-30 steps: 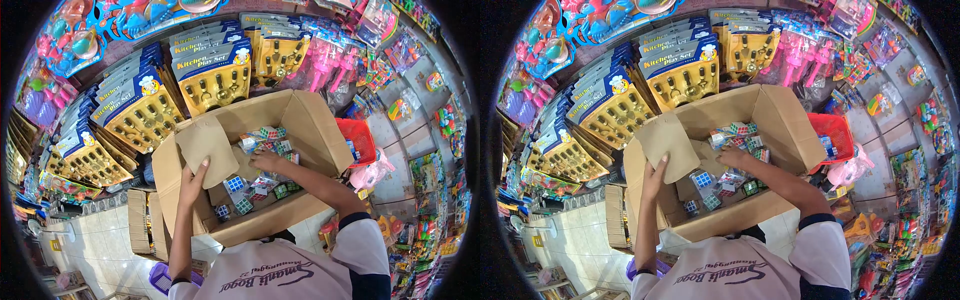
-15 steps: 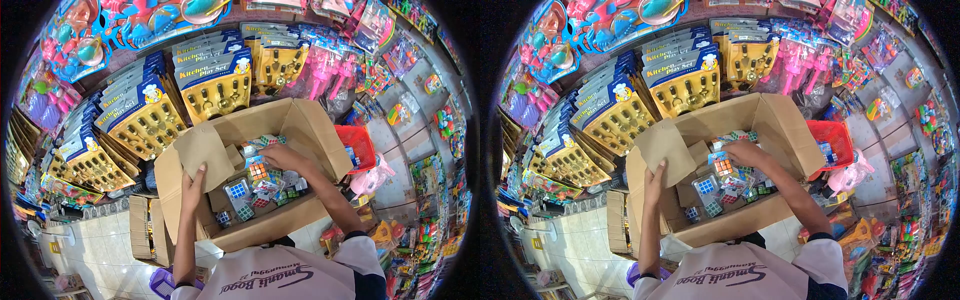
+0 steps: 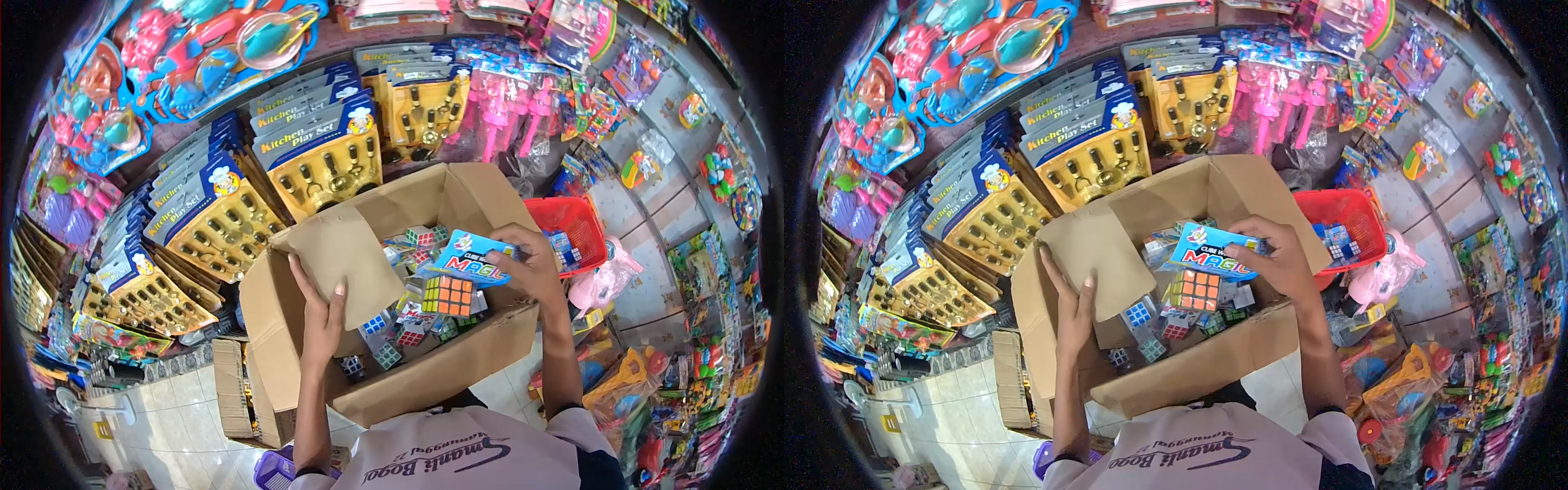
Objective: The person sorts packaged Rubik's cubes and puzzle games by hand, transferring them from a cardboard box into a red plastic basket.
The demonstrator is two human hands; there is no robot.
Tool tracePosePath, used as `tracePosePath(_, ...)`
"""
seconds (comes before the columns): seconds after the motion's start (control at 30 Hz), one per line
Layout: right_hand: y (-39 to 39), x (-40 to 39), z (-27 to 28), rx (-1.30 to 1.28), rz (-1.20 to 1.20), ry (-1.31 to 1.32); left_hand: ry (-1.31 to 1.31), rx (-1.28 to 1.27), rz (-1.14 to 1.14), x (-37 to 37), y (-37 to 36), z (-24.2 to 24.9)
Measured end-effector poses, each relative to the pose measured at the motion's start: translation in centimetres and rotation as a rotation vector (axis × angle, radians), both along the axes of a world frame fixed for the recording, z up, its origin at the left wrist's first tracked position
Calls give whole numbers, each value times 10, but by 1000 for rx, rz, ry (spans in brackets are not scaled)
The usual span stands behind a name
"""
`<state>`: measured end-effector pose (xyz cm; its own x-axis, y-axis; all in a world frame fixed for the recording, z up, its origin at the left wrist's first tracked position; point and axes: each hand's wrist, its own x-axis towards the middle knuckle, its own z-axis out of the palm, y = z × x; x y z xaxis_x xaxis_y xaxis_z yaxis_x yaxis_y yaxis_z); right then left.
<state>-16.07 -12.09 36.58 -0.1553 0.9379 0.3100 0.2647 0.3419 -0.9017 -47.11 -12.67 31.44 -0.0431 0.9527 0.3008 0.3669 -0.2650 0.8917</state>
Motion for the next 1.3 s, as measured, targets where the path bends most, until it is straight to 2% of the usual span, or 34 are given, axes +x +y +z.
tracePosePath(0.03,-6,7,4,-9,-11,55,-6,-33,-18,8,-2,2)
tracePosePath(0.13,-27,30,15,31,-21,132,222,-36,-188,28,-10,7)
tracePosePath(0.17,-34,38,17,33,-50,177,175,-23,-170,44,-16,13)
tracePosePath(0.27,-63,83,20,71,-39,316,194,-200,-521,79,-33,23)
tracePosePath(0.3,-70,96,21,42,-9,348,179,-88,-498,96,-38,21)
tracePosePath(0.43,-98,148,21,52,71,391,137,-180,-542,170,-71,40)
tracePosePath(0.57,-131,191,10,43,-20,314,63,-184,-737,241,-97,5)
tracePosePath(0.63,-149,210,3,22,-129,355,-210,-242,-825,275,-116,-22)
tracePosePath(0.7,-163,234,-7,14,-210,391,-134,-135,-866,303,-125,-51)
tracePosePath(0.8,-184,274,-31,-27,-336,391,-187,-110,-918,351,-138,-70)
tracePosePath(0.93,-198,318,-63,-88,-428,396,-17,-275,-878,402,-146,-80)
tracePosePath(1.07,-194,348,-97,42,-584,136,-22,-269,-876,439,-132,-107)
tracePosePath(1.17,-186,371,-106,224,-706,-284,-29,-236,-884,464,-110,-127)
tracePosePath(1.2,-183,376,-107,225,-738,-325,-36,-240,-883,474,-102,-132)
tracePosePath(1.3,-171,388,-113,225,-771,-437,-188,-503,-829,511,-71,-145)
